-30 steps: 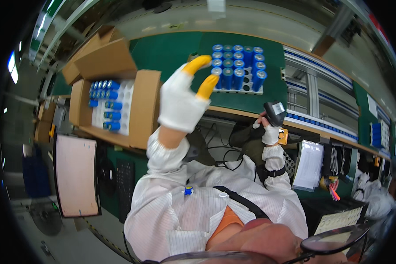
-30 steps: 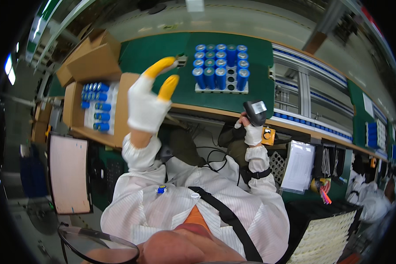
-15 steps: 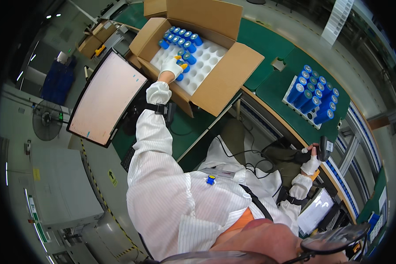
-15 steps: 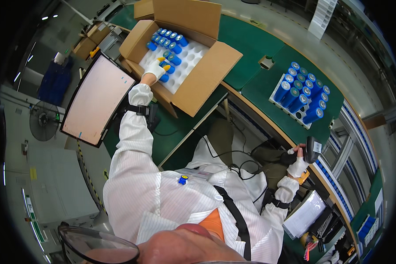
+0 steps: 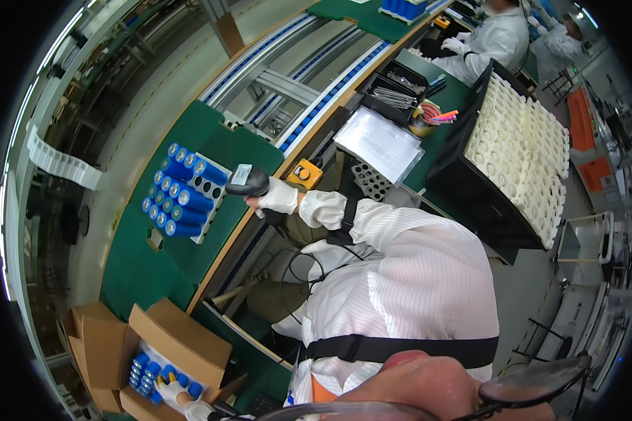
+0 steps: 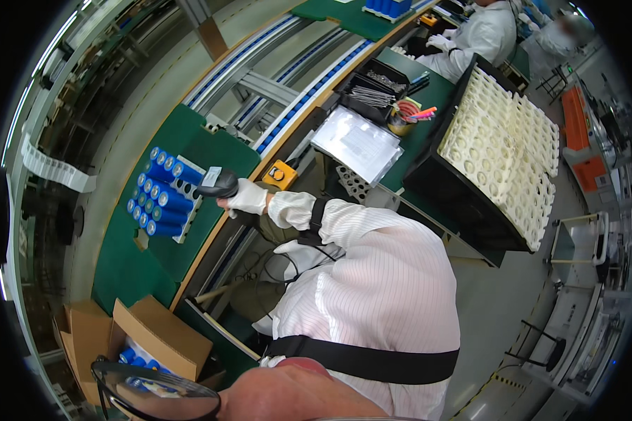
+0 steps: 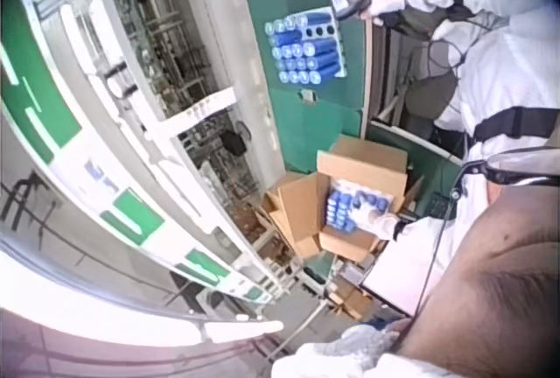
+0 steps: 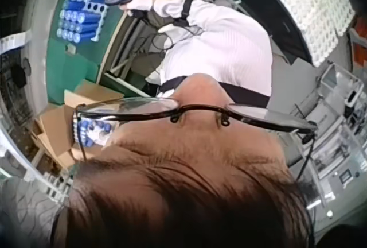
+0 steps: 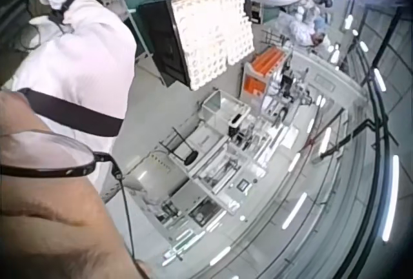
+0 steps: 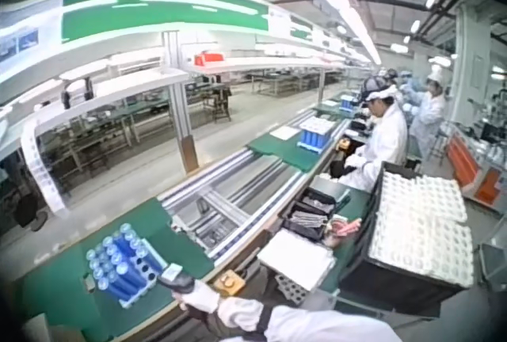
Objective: Scanning individual battery cells with a barcode scanner and organizing them into a rack and box.
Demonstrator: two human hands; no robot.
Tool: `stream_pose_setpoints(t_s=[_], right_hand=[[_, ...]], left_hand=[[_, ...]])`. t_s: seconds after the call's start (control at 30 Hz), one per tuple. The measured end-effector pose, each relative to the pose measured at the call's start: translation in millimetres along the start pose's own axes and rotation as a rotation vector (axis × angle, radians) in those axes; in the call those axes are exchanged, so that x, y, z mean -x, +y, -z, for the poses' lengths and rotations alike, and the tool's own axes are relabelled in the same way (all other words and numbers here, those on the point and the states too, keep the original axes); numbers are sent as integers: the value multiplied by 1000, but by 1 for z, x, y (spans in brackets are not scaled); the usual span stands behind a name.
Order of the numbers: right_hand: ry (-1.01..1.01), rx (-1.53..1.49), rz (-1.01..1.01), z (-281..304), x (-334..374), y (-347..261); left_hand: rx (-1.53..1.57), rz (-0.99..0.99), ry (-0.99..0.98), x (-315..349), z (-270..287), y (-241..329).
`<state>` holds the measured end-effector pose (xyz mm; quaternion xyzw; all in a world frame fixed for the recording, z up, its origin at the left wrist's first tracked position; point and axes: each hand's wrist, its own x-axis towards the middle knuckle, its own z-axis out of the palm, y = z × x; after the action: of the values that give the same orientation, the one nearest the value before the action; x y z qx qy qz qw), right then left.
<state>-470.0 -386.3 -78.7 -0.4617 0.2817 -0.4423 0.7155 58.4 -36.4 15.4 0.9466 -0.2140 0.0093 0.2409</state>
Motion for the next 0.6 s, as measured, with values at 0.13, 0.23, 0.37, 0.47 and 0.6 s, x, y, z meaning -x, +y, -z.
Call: stream_pose_setpoints(t_s=[0.13,0.23,0.37,0.47,0.6], right_hand=[[8,35,-25,-2,1,1],[-3,24,-45,-9,2,-2],[-13,22,-51,-3,-1,7],[-2,69,-37,1,-4,13],[-21,82,-38,0,-3,11]], left_hand=[[140,-37,-46,22,1,-40],[1914,783,-1223,-72,39,-99],[2236,1350,-1362,-71,25,-99],[2238,1225,-1378,-55,21,-68],[2244,1046,-1379,-28,23,-27]])
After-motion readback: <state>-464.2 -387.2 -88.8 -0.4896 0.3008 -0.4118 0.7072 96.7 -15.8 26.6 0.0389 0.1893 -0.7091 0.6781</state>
